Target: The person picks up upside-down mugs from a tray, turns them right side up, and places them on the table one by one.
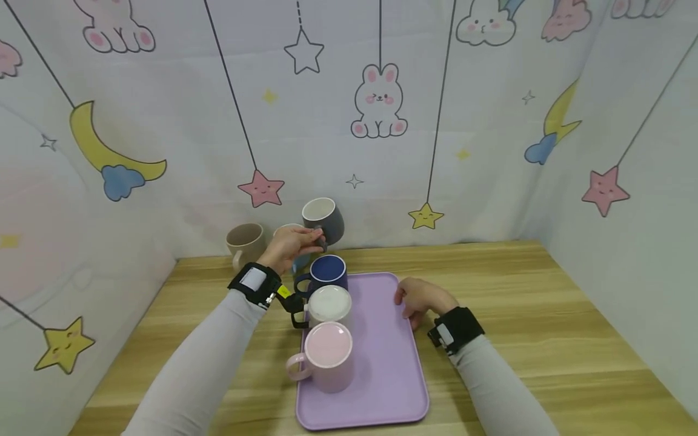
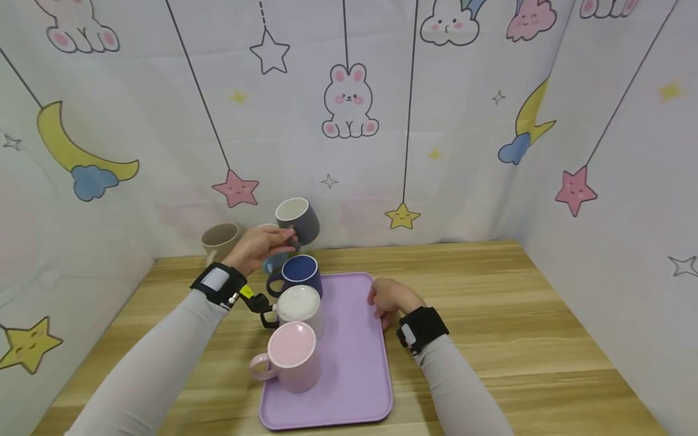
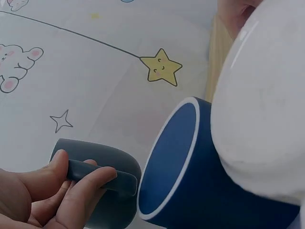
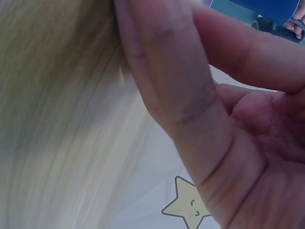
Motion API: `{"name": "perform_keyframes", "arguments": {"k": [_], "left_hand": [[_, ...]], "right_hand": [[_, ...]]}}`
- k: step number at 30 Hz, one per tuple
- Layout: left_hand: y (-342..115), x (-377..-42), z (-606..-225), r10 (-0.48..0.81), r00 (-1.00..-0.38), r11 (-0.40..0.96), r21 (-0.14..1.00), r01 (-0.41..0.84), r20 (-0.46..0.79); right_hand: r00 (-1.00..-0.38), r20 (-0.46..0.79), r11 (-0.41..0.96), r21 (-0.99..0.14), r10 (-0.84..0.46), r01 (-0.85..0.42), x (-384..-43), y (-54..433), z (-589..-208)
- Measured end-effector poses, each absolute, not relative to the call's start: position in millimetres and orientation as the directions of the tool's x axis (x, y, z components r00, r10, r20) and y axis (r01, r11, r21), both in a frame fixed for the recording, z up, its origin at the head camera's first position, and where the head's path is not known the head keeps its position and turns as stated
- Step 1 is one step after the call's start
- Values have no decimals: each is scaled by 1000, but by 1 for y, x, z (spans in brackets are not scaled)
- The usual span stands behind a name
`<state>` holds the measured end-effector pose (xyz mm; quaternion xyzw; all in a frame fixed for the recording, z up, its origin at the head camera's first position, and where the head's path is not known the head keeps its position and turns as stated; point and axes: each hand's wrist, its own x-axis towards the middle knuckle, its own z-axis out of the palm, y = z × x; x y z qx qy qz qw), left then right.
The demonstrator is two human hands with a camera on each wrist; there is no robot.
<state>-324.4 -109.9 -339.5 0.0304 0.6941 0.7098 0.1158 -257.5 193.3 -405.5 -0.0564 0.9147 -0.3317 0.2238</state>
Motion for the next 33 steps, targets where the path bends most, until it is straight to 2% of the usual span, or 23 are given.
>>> {"name": "perform_keyframes", "arguments": {"k": [20, 26, 33], "left_hand": [[-114, -346, -352, 278, -950, 85, 988, -126, -145], [-112, -349, -362, 256, -954, 190, 976, -108, -156], [-110, -355, -376, 233, -954, 224, 965, -139, -191]], "right_hand": [[-892, -373, 768, -638, -256, 46, -260, 196, -406], [-892, -373, 759, -649, -256, 53, -259, 197, -408], [-892, -373, 756, -652, -257, 54, -257, 194, -406]]}}
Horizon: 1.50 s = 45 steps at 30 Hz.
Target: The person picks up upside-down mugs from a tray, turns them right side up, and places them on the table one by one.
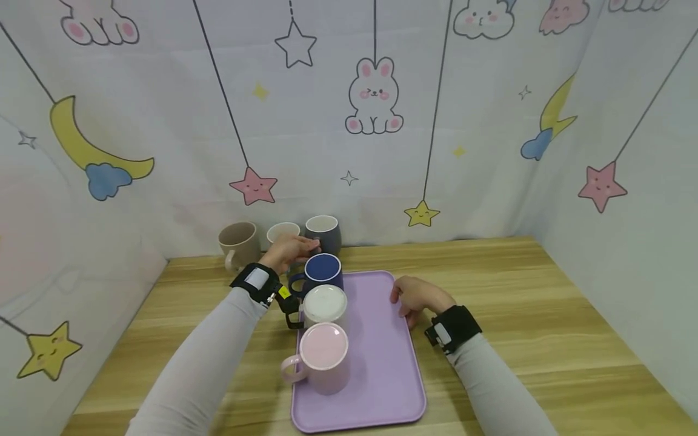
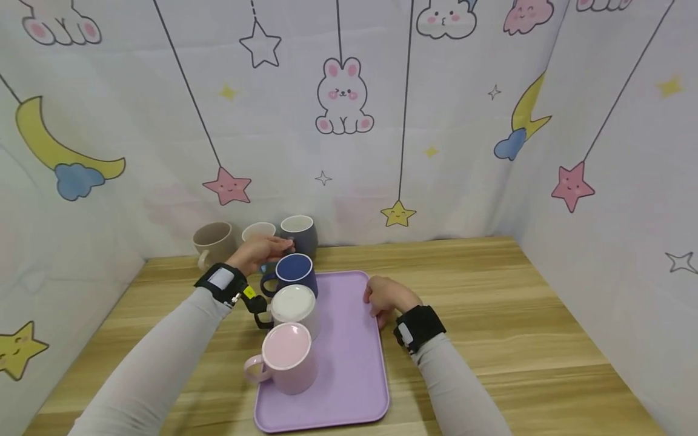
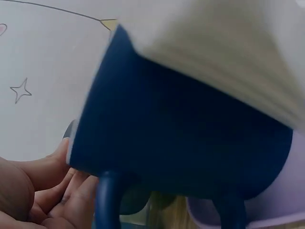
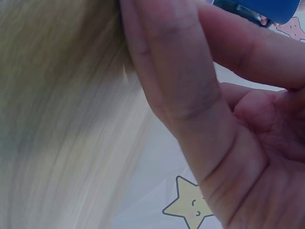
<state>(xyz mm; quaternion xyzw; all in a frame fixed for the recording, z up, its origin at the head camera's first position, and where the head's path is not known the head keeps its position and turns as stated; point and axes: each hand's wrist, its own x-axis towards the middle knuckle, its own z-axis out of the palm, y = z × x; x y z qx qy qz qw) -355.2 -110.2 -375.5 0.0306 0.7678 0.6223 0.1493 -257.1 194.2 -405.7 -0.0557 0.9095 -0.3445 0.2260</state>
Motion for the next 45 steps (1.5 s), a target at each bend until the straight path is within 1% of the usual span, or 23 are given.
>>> {"name": "perform_keyframes", "arguments": {"k": [4, 10, 14, 17, 23, 27, 35, 42, 45], "left_hand": [[-113, -354, -376, 242, -950, 264, 956, -129, -195], [-119, -353, -373, 336, -913, 309, 943, -127, -233], [-119, -354, -375, 332, -904, 352, 924, -146, -269], [-120, -355, -381, 332, -903, 380, 915, -137, -274], [-122, -352, -385, 364, -891, 441, 893, -93, -273], [-122, -349, -383, 370, -889, 452, 889, -80, -268], [-122, -347, -382, 365, -887, 451, 887, -97, -283], [-126, -341, -376, 369, -896, 514, 857, -23, -245], [-131, -339, -374, 381, -897, 510, 860, 1, -224]], "right_hand": [[-889, -370, 760, -648, -269, 40, -258, 192, -403], [-887, -368, 756, -653, -278, 34, -261, 194, -401], [-889, -364, 755, -655, -278, 32, -262, 195, -401], [-890, -365, 758, -651, -273, 35, -261, 194, -402], [-888, -376, 762, -646, -265, 46, -258, 192, -405], [-888, -371, 759, -650, -273, 38, -259, 191, -405], [-888, -369, 763, -646, -274, 33, -260, 190, -405], [-890, -367, 765, -643, -272, 32, -261, 192, -408], [-889, -365, 766, -643, -276, 26, -260, 192, -408]]}}
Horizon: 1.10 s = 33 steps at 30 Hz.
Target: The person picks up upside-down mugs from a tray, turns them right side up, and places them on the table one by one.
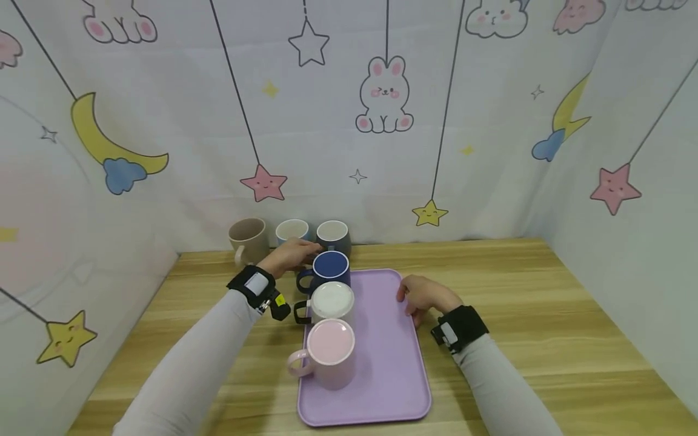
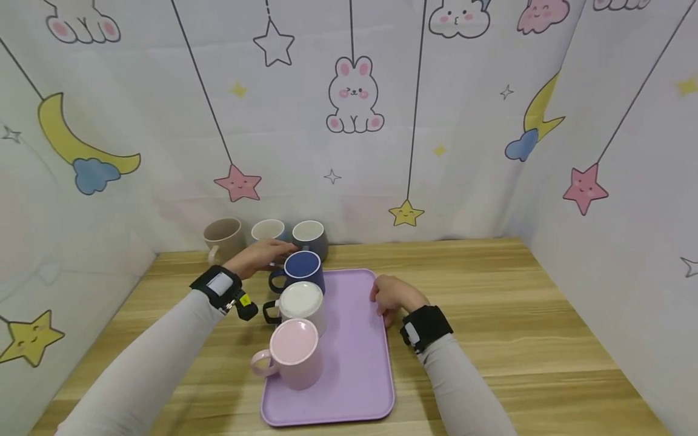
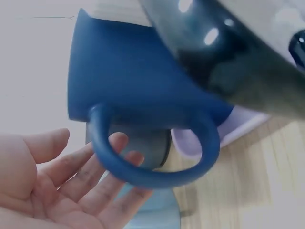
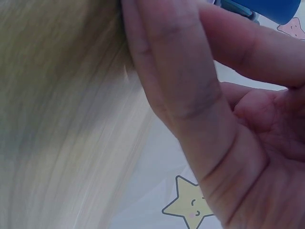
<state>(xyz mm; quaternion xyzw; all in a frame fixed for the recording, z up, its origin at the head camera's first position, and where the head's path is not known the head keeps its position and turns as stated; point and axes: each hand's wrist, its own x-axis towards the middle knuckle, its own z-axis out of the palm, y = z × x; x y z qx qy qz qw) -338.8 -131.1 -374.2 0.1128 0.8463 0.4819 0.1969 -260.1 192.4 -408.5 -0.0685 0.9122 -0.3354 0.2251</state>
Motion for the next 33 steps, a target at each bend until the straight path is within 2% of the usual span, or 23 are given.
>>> {"name": "perform_keyframes", "arguments": {"k": [8, 14, 23, 33], "left_hand": [[-148, -321, -370, 392, -906, 497, 866, 61, -161], [-162, -303, -372, 437, -891, 408, 910, 74, -123], [-176, -287, -376, 484, -870, 390, 914, 117, -95], [-168, -277, -383, 422, -906, 549, 801, 239, -19]], "right_hand": [[-884, -369, 765, -643, -285, 22, -258, 193, -409], [-886, -369, 759, -650, -280, 31, -259, 193, -412], [-889, -367, 764, -645, -275, 30, -259, 193, -412], [-886, -366, 759, -650, -284, 26, -258, 193, -409]]}}
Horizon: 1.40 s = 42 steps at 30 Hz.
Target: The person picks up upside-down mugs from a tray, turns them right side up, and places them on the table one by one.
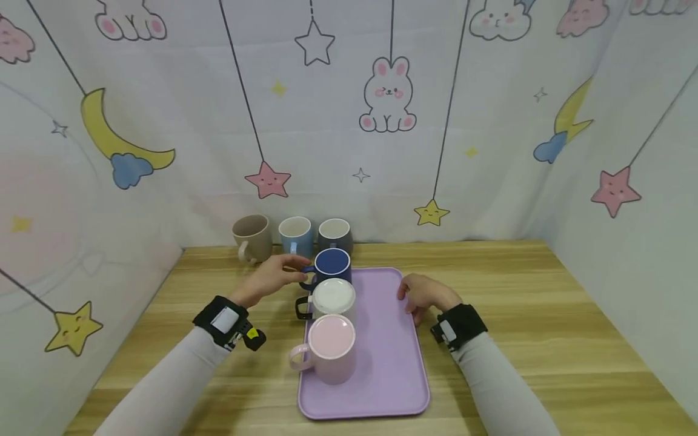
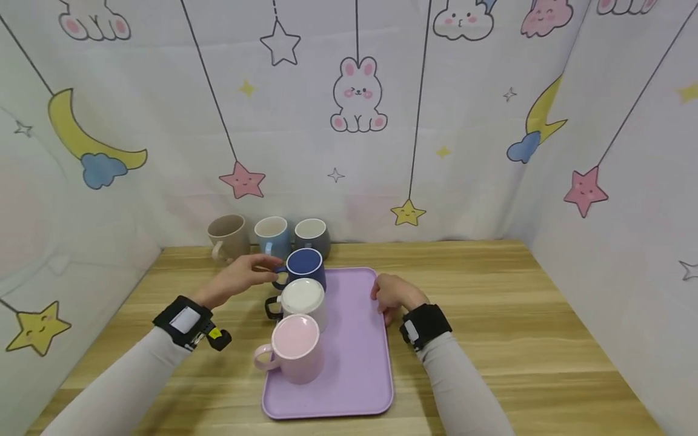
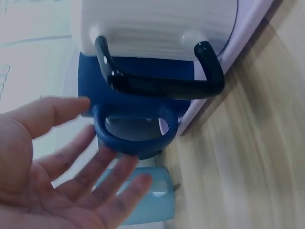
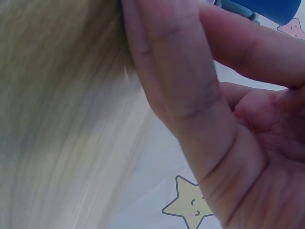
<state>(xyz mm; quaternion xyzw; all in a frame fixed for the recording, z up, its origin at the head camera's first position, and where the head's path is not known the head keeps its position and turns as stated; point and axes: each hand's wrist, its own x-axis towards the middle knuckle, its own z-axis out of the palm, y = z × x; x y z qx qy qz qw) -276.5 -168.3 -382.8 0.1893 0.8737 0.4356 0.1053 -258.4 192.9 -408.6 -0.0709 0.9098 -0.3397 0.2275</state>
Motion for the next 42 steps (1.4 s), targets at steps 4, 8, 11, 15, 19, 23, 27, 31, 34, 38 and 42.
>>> {"name": "perform_keyframes", "arguments": {"k": [4, 8, 11, 15, 19, 23, 27, 31, 34, 38, 42], "left_hand": [[-163, -275, -380, 400, -917, 625, 732, 271, -1], [-154, -282, -377, 393, -919, 698, 643, 315, 23], [-147, -284, -375, 385, -921, 738, 581, 343, 55], [-140, -284, -373, 360, -929, 773, 529, 351, 90], [-136, -284, -370, 355, -930, 787, 506, 352, 94], [-134, -285, -368, 364, -927, 800, 479, 361, 90], [-133, -287, -369, 374, -924, 807, 461, 369, 85], [-131, -287, -371, 376, -922, 804, 462, 374, 91], [-131, -287, -374, 375, -921, 796, 474, 377, 102], [-133, -287, -378, 375, -918, 780, 493, 386, 126], [-135, -286, -377, 374, -912, 768, 496, 405, 166]], "right_hand": [[-883, -370, 762, -647, -287, 23, -260, 191, -410], [-885, -372, 771, -636, -282, 22, -262, 190, -410], [-884, -376, 770, -637, -279, 28, -262, 190, -410], [-882, -373, 762, -647, -289, 24, -262, 191, -410], [-882, -367, 752, -659, -296, 22, -263, 192, -408], [-881, -365, 743, -669, -301, 24, -263, 192, -407], [-877, -366, 743, -669, -312, 14, -262, 193, -405], [-876, -367, 751, -661, -311, 10, -261, 193, -404], [-878, -371, 756, -654, -302, 16, -261, 193, -406], [-879, -375, 761, -649, -296, 20, -261, 193, -406], [-877, -380, 760, -649, -294, 26, -260, 193, -406]]}}
